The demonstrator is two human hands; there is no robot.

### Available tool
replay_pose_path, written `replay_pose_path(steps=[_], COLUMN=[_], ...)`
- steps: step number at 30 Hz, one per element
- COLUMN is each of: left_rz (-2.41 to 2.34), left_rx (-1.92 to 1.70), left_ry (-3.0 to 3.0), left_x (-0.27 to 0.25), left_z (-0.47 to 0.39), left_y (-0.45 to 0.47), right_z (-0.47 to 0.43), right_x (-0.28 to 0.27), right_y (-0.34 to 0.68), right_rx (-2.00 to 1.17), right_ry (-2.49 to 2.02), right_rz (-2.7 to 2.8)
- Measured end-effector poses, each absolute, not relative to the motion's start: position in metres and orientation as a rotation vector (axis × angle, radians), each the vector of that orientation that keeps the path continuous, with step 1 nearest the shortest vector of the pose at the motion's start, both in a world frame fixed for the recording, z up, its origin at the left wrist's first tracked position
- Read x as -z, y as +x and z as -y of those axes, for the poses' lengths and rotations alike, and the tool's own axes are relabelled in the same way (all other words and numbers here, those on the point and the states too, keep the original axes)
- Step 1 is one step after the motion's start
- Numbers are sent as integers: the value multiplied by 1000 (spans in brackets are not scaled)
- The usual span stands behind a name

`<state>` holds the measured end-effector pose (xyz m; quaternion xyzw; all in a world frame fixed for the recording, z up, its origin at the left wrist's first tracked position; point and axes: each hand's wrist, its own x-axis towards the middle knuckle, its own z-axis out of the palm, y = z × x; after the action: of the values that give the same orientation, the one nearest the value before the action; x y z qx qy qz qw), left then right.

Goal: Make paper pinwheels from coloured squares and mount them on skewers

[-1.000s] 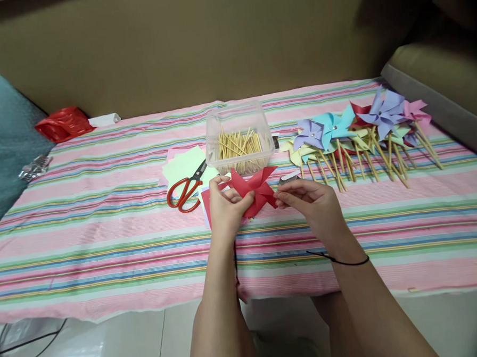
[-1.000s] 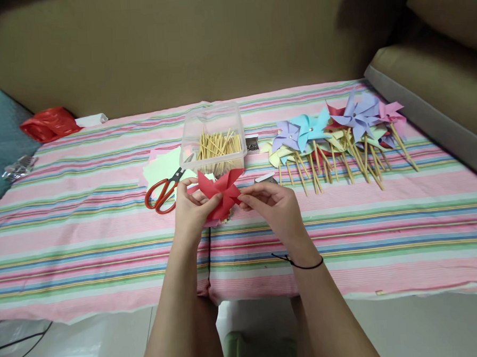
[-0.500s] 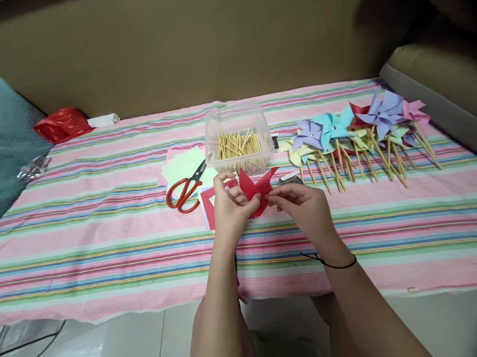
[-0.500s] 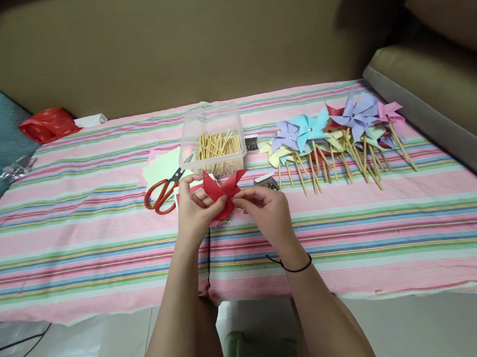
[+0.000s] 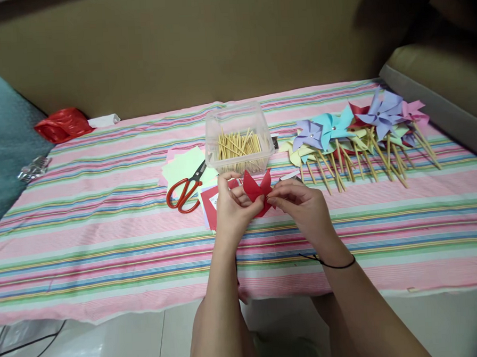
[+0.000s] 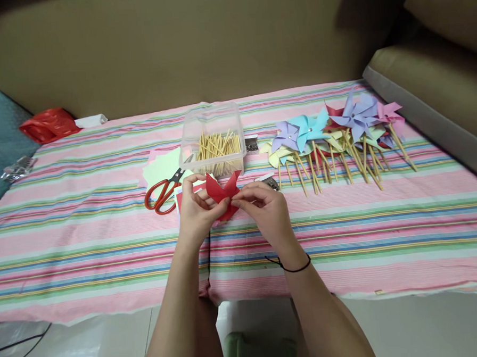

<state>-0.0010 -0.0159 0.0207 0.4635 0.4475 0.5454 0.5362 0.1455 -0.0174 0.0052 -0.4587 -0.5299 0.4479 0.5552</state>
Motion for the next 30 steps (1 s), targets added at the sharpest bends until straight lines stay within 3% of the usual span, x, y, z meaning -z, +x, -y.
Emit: replay_pose_path(steps=[30], left_rz=[-1088], left_rx=[-1294], left_ry=[1155], left_x=[-18], left_z=[16], left_y=[-1], right_z=[18], right_x=[-7], right_y=[145], right_rx=[-1062], right_ry=[-1077], right_rz=[1219])
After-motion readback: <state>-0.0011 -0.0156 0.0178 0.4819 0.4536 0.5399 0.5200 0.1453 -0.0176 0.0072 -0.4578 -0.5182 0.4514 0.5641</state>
